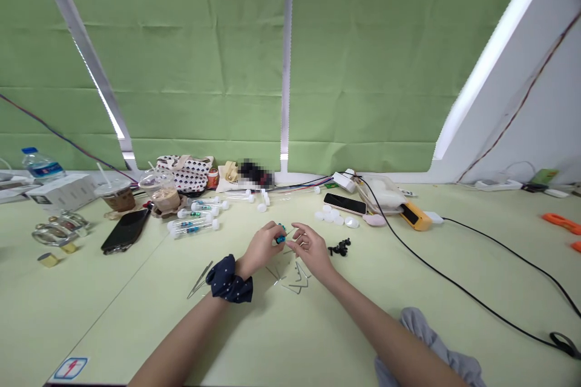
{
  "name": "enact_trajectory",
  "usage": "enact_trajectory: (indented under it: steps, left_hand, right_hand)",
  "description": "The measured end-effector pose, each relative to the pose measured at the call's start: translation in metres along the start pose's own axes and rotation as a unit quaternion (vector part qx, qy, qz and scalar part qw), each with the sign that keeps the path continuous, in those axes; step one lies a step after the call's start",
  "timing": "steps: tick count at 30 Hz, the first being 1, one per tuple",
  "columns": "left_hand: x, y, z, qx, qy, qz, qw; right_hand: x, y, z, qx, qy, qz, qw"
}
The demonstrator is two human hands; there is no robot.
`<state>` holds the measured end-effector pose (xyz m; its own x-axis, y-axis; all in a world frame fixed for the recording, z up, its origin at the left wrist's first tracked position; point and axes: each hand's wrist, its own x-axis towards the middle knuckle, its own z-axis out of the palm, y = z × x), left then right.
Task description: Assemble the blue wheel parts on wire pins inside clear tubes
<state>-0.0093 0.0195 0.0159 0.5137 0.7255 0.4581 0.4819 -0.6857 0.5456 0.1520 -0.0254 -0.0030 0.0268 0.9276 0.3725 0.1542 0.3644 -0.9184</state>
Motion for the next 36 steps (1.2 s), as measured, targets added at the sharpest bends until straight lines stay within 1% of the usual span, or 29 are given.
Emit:
enact_trajectory:
  steps: [3, 5, 6, 8, 9, 10, 11, 12, 13, 14, 15, 16, 18, 21, 25, 29, 31, 33, 34, 36]
  left_hand:
    - [0.006, 0.010, 0.005, 0.040, -0.035, 0.021, 0.998]
    - [0.014, 0.016, 0.005, 0.029, -0.070, 0.042, 0.996]
    - [0.019, 0.016, 0.003, 0.010, -0.099, 0.055, 0.993]
    - [0.034, 0.011, -0.003, -0.038, -0.164, 0.072, 0.983]
    - [0.044, 0.005, -0.005, -0.055, -0.188, 0.073, 0.978]
    - [0.054, -0.004, -0.008, -0.053, -0.192, 0.066, 0.978]
    - [0.065, -0.014, -0.009, -0.023, -0.167, 0.053, 0.984]
    - [0.077, -0.026, -0.009, 0.034, -0.133, 0.040, 0.990]
    - [0.088, -0.038, -0.007, 0.113, -0.097, 0.016, 0.989]
    - [0.098, -0.049, -0.005, 0.202, -0.064, -0.024, 0.977]
    - [0.107, -0.060, -0.002, 0.279, -0.047, -0.062, 0.957]
    - [0.115, -0.069, 0.001, 0.305, -0.039, -0.077, 0.948]
    - [0.126, -0.082, 0.008, 0.331, -0.036, -0.089, 0.939]
    - [0.134, -0.092, 0.015, 0.346, -0.041, -0.086, 0.933]
    - [0.134, -0.092, 0.018, 0.360, -0.046, -0.077, 0.929]
    - [0.125, -0.080, 0.010, 0.359, -0.052, -0.047, 0.931]
    - [0.109, -0.068, 0.001, 0.340, -0.037, -0.008, 0.940]
    - [0.085, -0.052, -0.009, 0.303, -0.019, 0.032, 0.952]
    - [0.070, -0.044, -0.014, 0.287, -0.012, 0.041, 0.957]
    - [0.039, -0.027, -0.021, 0.265, 0.003, 0.037, 0.964]
  right_hand:
    - [0.003, 0.001, -0.003, 0.056, 0.029, 0.014, 0.998]
    - [0.005, 0.001, -0.007, 0.086, 0.056, 0.029, 0.994]
    - [0.007, 0.001, -0.010, 0.099, 0.072, 0.036, 0.992]
    - [0.012, 0.001, -0.016, 0.122, 0.105, 0.043, 0.986]
    - [0.014, 0.002, -0.020, 0.131, 0.121, 0.043, 0.983]
    - [0.016, 0.003, -0.023, 0.137, 0.136, 0.043, 0.980]
    - [0.018, 0.005, -0.025, 0.140, 0.149, 0.042, 0.978]
    - [0.020, 0.006, -0.027, 0.141, 0.158, 0.041, 0.977]
    - [0.021, 0.007, -0.029, 0.140, 0.165, 0.040, 0.976]
    - [0.022, 0.008, -0.030, 0.138, 0.169, 0.038, 0.975]
    - [0.023, 0.009, -0.031, 0.135, 0.171, 0.037, 0.975]
    - [0.024, 0.010, -0.031, 0.132, 0.172, 0.035, 0.975]
    - [0.025, 0.009, -0.031, 0.127, 0.174, 0.033, 0.976]
    - [0.025, 0.008, -0.031, 0.121, 0.182, 0.028, 0.975]
    - [0.025, 0.007, -0.033, 0.122, 0.215, 0.025, 0.969]
    - [0.029, 0.009, -0.040, 0.154, 0.273, 0.031, 0.949]
    - [0.032, 0.010, -0.044, 0.185, 0.300, 0.030, 0.935]
    - [0.035, 0.011, -0.049, 0.231, 0.307, 0.022, 0.923]
    - [0.037, 0.011, -0.051, 0.255, 0.306, 0.018, 0.917]
    - [0.038, 0.009, -0.052, 0.297, 0.298, 0.014, 0.907]
